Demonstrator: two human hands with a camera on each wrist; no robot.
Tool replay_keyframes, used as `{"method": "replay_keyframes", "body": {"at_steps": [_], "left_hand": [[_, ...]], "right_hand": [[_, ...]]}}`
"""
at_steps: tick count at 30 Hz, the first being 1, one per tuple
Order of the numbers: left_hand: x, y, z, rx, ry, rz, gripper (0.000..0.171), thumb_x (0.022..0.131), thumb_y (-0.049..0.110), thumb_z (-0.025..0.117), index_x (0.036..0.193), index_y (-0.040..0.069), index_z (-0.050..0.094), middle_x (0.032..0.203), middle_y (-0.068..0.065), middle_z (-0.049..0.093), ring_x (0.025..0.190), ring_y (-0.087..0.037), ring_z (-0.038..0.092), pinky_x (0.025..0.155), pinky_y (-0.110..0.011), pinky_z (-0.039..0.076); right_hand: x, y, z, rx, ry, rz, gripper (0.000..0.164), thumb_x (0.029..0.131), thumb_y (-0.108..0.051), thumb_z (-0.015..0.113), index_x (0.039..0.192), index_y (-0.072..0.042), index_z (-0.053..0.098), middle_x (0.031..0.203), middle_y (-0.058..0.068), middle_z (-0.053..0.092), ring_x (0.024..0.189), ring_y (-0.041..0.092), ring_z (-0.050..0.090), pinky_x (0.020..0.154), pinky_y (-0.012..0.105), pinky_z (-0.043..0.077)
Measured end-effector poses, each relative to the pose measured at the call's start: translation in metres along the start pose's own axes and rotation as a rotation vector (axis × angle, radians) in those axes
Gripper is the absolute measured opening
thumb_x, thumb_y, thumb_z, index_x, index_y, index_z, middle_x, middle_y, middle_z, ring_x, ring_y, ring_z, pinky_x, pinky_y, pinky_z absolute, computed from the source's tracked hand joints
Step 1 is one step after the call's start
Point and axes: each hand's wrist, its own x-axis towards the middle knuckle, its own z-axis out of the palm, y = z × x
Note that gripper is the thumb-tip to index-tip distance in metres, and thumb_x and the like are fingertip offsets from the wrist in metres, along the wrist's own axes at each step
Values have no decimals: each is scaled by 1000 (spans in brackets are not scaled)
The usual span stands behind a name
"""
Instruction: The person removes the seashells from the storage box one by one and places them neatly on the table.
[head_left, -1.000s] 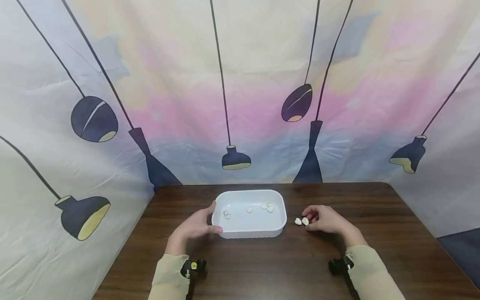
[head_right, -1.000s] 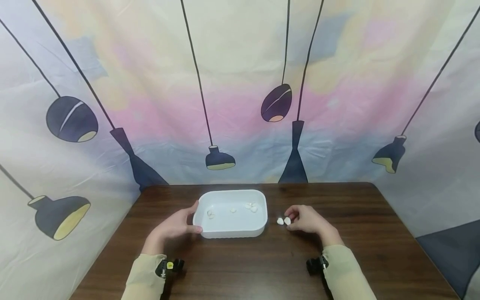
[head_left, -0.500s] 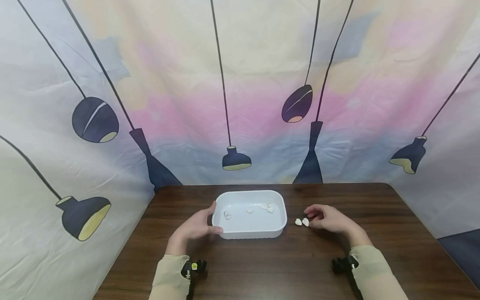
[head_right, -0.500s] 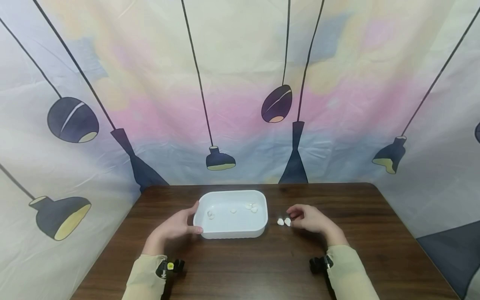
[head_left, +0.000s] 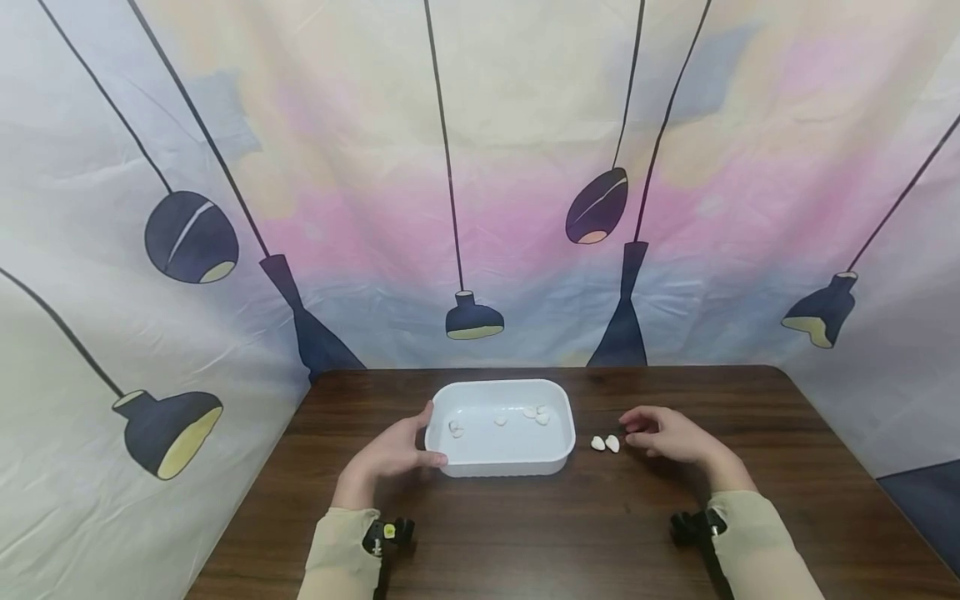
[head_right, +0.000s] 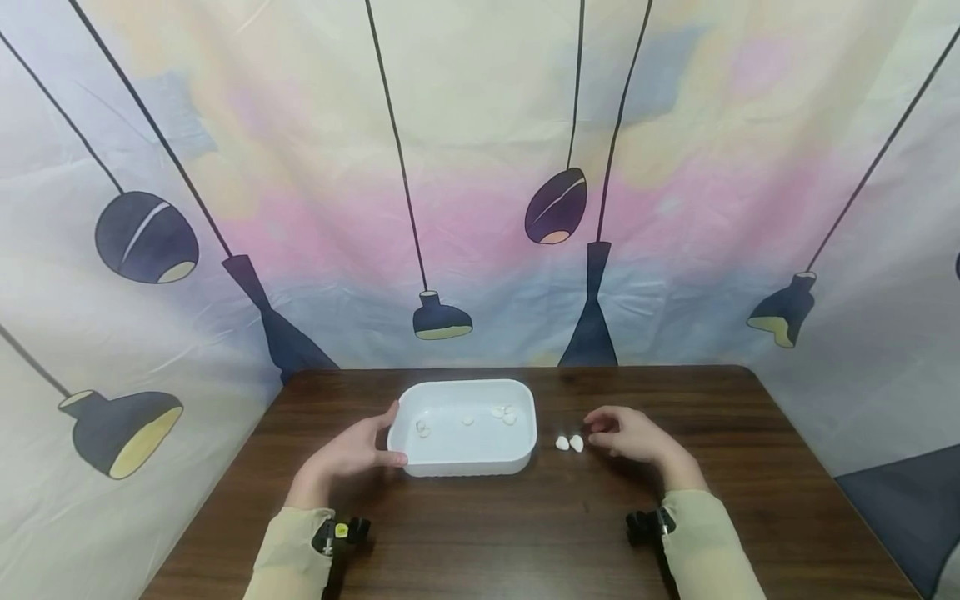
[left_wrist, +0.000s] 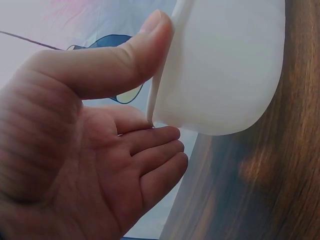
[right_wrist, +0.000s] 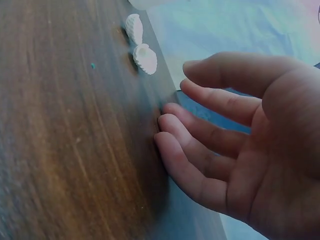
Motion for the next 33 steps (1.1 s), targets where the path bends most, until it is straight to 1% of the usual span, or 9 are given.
{"method": "replay_keyframes", "body": {"at_steps": [3,7,10,13,17,21,24,27,33], "left_hand": [[-1,1,-1,-10,-1,-6,111,85,30,93,167,-3,25,169,-23,35,155,-41,36,122,-64,31],[0,0,-1,10,-3,4,110,85,30,92,166,-5,26,169,-24,35,155,-41,37,123,-62,32],[1,-1,0,22,-2,6,111,84,29,92,166,-6,26,168,-24,36,154,-41,38,122,-62,33],[1,-2,1,19,-3,8,111,84,29,93,166,-6,26,167,-25,37,153,-41,39,122,-62,33],[2,-3,2,13,-5,17,111,85,29,92,165,-7,25,168,-25,36,154,-41,39,122,-61,33],[2,-2,1,16,-3,16,110,85,28,92,165,-7,25,168,-25,36,154,-41,39,122,-61,33],[2,-1,1,13,-3,9,110,85,28,92,166,-6,25,168,-24,36,154,-40,38,123,-60,33],[2,-1,1,7,-2,8,110,85,29,92,166,-6,26,168,-24,35,154,-40,38,123,-60,33],[1,0,1,-9,-4,2,111,85,30,92,166,-5,25,169,-24,35,155,-40,37,123,-61,32]], "right_hand": [[1,1,-1,-38,26,-12,33,101,-15,74,129,1,69,114,10,71,95,22,68,76,38,62],[2,2,-2,-97,106,-61,27,102,-14,72,126,-1,72,107,7,72,85,18,67,72,34,59],[1,2,-3,-102,164,-90,25,103,-13,71,124,-1,73,104,5,74,83,18,68,71,33,58],[2,1,-4,-96,184,-112,26,103,-14,71,125,0,74,104,6,76,82,19,69,72,32,58],[5,-6,-2,-91,179,-152,27,103,-16,72,125,0,74,107,7,77,84,19,70,73,30,58],[8,-23,4,-55,168,-211,29,103,-17,73,126,1,73,115,12,77,93,17,70,78,29,59],[11,-41,14,-21,140,-262,30,103,-18,73,126,1,73,120,14,76,101,16,69,83,29,58],[14,-59,25,17,98,-292,30,103,-19,74,127,-1,74,122,13,76,106,17,69,87,27,56],[25,-86,48,80,47,-312,30,103,-18,73,127,0,73,122,16,74,102,22,68,82,28,59]]}}
